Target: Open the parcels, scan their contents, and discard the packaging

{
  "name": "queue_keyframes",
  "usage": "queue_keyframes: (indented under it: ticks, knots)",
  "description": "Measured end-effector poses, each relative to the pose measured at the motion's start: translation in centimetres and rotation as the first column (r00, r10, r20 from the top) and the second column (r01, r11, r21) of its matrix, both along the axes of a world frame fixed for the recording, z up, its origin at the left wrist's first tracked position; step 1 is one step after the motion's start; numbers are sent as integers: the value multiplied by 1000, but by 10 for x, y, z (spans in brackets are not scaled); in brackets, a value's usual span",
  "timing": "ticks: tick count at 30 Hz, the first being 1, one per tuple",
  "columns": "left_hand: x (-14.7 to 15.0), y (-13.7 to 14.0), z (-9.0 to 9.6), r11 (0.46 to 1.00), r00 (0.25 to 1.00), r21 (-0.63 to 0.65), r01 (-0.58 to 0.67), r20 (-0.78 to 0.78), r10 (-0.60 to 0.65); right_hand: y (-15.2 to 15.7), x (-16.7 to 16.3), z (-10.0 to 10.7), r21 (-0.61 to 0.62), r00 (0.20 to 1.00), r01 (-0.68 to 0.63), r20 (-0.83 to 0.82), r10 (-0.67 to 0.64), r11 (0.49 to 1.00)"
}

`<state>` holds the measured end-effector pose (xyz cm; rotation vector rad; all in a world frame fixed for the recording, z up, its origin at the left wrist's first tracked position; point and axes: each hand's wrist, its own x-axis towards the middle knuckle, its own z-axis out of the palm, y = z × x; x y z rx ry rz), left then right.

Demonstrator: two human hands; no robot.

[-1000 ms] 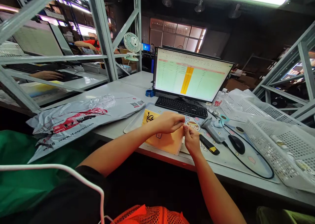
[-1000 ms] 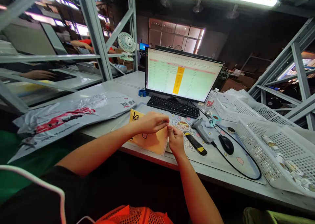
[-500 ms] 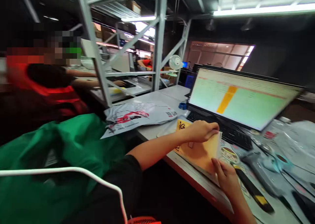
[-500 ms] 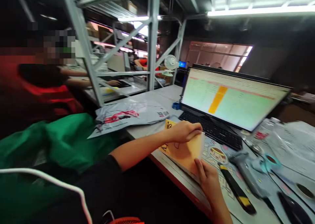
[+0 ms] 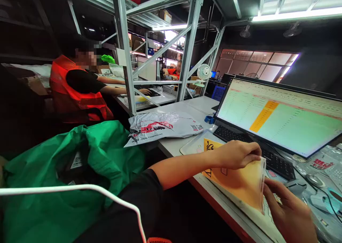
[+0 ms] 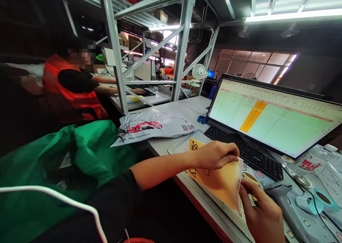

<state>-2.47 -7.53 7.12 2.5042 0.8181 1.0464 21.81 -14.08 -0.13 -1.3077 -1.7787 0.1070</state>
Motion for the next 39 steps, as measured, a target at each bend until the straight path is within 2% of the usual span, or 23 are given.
queue_keyframes:
  ticks: [3, 6, 9, 11, 14, 18, 22, 25, 27, 29, 31, 32, 33, 34, 36, 37, 39]
  knots:
    - [1, -5, -4, 1000, 1000, 17, 18, 22, -18, 3, -4, 10, -13, 997, -72, -20, 72, 997]
    - [4, -10, -9, 996, 997, 48, 69, 28, -71, 9, 0, 17, -151, 992, -127, -32, 124, 980]
    - [12, -11, -18, 993, 999, 116, 33, 10, -34, 11, -1, 22, -369, 973, -230, -88, 212, 901]
    - [19, -8, -25, 985, 999, 164, -47, 7, 47, 9, -5, 24, -446, 956, -292, -168, 241, 846]
    - [25, 0, -35, 953, 986, 256, -162, 9, 166, 2, -10, 25, -463, 951, -285, -242, 190, 839]
    - [30, 7, -49, 906, 978, 376, -196, 2, 210, -4, -15, 24, -457, 971, -195, -213, 106, 868]
    - [44, 5, -60, 902, 988, 414, -120, -37, 149, 5, -25, 13, -452, 975, -210, -156, 156, 867]
    - [45, 8, -63, 920, 995, 391, -28, -81, 65, 17, -25, -2, -435, 976, -216, -133, 175, 874]
    - [30, 12, -63, 935, 996, 347, -79, -10, 87, 21, -17, -12, -411, 980, -188, -133, 145, 892]
    - [1, 17, -65, 919, 960, 283, -273, 140, 242, 20, -5, -19, -377, 986, -132, -148, 81, 917]
    - [-31, 23, -73, 855, 846, 134, -501, 286, 451, 18, 5, -25, -355, 983, -75, -182, 10, 932]
    - [-45, 26, -79, 835, 791, 5, -550, 324, 519, 18, 8, -27, -350, 977, -58, -211, -18, 935]
    - [-56, 28, -85, 841, 776, -151, -520, 328, 539, 18, 8, -30, -347, 967, -51, -250, -40, 937]
    - [-63, 30, -92, 845, 788, -313, -434, 322, 524, 20, 6, -32, -347, 953, -57, -298, -52, 936]
    - [-68, 31, -104, 802, 844, -564, -198, 318, 432, 24, -5, -36, -339, 903, -110, -428, -49, 934]
    - [-67, 30, -108, 766, 858, -632, -117, 324, 398, 27, -12, -37, -337, 868, -157, -496, -34, 928]
    - [-66, 25, -113, 729, 851, -680, -75, 337, 402, 33, -23, -37, -332, 792, -256, -610, 0, 908]
